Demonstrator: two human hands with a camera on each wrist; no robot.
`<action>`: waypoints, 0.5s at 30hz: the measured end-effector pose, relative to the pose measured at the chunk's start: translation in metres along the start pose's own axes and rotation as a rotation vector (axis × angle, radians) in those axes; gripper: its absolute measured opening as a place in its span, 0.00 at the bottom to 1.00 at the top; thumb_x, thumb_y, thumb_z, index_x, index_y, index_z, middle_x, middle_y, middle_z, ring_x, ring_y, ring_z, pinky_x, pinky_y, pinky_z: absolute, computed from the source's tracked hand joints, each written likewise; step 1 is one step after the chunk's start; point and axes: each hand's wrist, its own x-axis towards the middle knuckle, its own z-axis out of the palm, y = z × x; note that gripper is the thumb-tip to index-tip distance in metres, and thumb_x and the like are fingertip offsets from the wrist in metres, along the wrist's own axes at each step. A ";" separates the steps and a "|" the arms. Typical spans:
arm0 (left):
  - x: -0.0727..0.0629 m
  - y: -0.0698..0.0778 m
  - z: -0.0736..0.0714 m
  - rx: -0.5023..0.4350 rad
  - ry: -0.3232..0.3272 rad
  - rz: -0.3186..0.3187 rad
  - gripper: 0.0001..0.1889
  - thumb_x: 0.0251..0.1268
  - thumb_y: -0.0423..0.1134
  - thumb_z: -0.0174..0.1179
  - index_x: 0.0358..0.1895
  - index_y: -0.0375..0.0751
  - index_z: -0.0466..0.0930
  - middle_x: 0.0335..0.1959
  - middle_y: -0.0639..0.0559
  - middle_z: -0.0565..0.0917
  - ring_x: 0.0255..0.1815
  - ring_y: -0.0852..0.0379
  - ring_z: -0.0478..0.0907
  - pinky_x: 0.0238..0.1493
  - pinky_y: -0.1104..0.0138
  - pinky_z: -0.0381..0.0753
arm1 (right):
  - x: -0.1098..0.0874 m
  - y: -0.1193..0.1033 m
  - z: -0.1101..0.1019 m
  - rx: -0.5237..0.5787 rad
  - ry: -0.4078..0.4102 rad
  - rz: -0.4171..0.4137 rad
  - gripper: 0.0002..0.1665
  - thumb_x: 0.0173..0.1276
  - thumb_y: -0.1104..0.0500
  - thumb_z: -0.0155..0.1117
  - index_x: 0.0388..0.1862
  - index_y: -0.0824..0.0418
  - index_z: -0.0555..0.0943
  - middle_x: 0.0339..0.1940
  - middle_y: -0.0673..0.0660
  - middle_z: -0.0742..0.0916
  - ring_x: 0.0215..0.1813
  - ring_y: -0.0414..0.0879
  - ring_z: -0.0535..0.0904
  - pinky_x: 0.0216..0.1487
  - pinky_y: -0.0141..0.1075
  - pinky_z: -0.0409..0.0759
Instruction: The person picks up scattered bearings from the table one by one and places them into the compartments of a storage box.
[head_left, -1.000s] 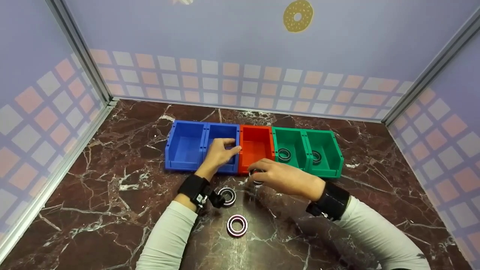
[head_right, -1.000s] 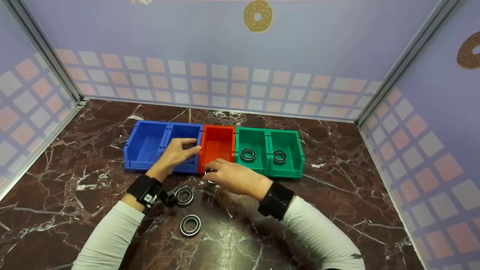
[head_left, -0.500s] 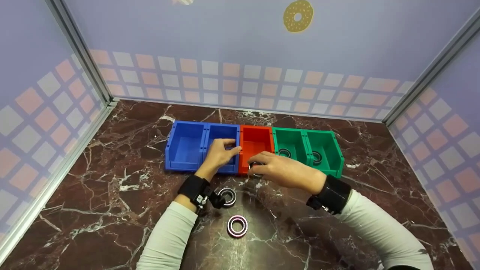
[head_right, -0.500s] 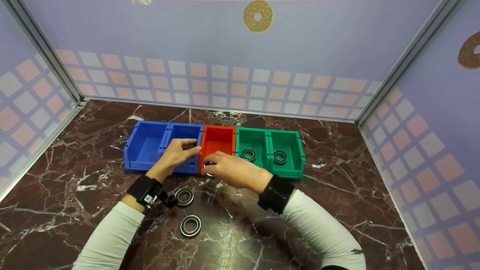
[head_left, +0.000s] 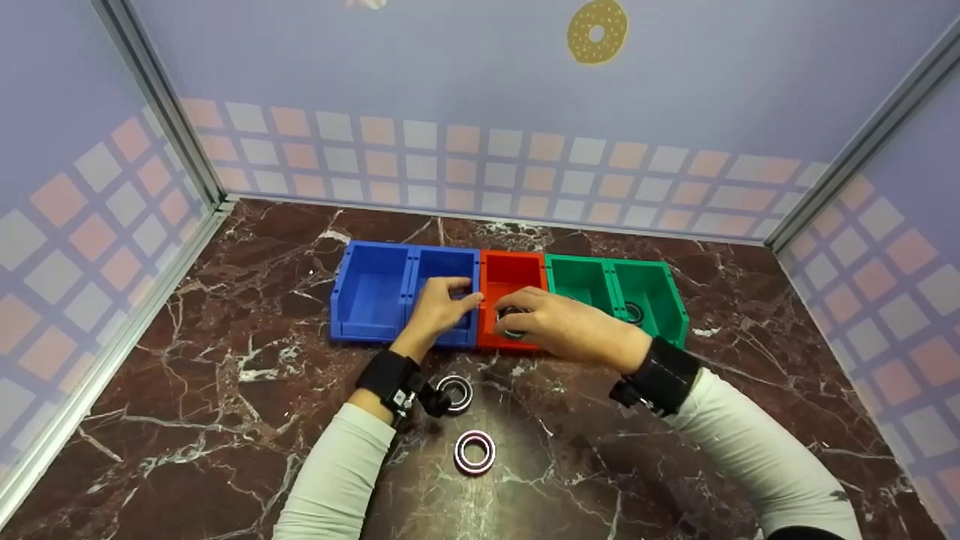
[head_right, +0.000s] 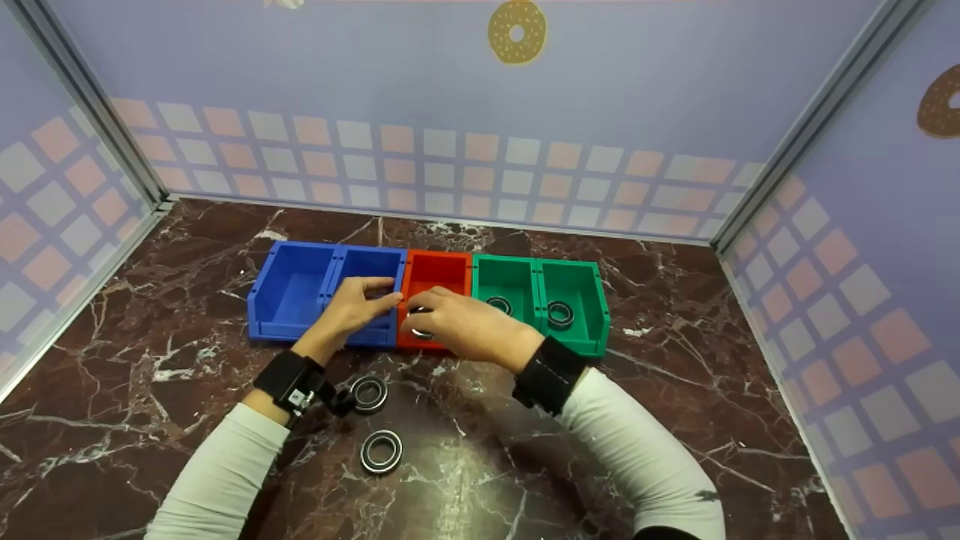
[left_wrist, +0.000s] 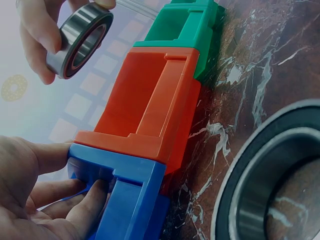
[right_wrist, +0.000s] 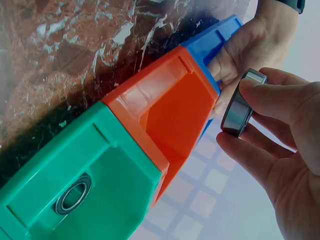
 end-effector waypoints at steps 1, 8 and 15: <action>0.000 0.000 0.000 -0.001 0.000 -0.002 0.26 0.64 0.39 0.66 0.64 0.33 0.75 0.65 0.37 0.77 0.65 0.45 0.76 0.67 0.57 0.76 | 0.000 0.001 0.000 0.008 0.004 0.003 0.19 0.64 0.70 0.66 0.54 0.56 0.84 0.59 0.61 0.83 0.62 0.53 0.78 0.63 0.41 0.80; 0.000 -0.001 0.000 0.010 -0.007 0.007 0.26 0.65 0.39 0.65 0.64 0.33 0.76 0.66 0.38 0.77 0.69 0.45 0.73 0.69 0.56 0.74 | -0.001 0.008 -0.002 0.036 0.006 0.041 0.19 0.64 0.70 0.67 0.54 0.56 0.84 0.60 0.62 0.82 0.61 0.54 0.78 0.58 0.40 0.83; 0.000 -0.001 0.000 0.013 0.004 0.013 0.25 0.65 0.39 0.66 0.63 0.33 0.76 0.66 0.38 0.77 0.69 0.45 0.72 0.70 0.56 0.73 | 0.004 0.013 -0.005 0.016 0.023 0.048 0.18 0.65 0.68 0.67 0.53 0.57 0.84 0.59 0.62 0.83 0.61 0.54 0.79 0.59 0.42 0.82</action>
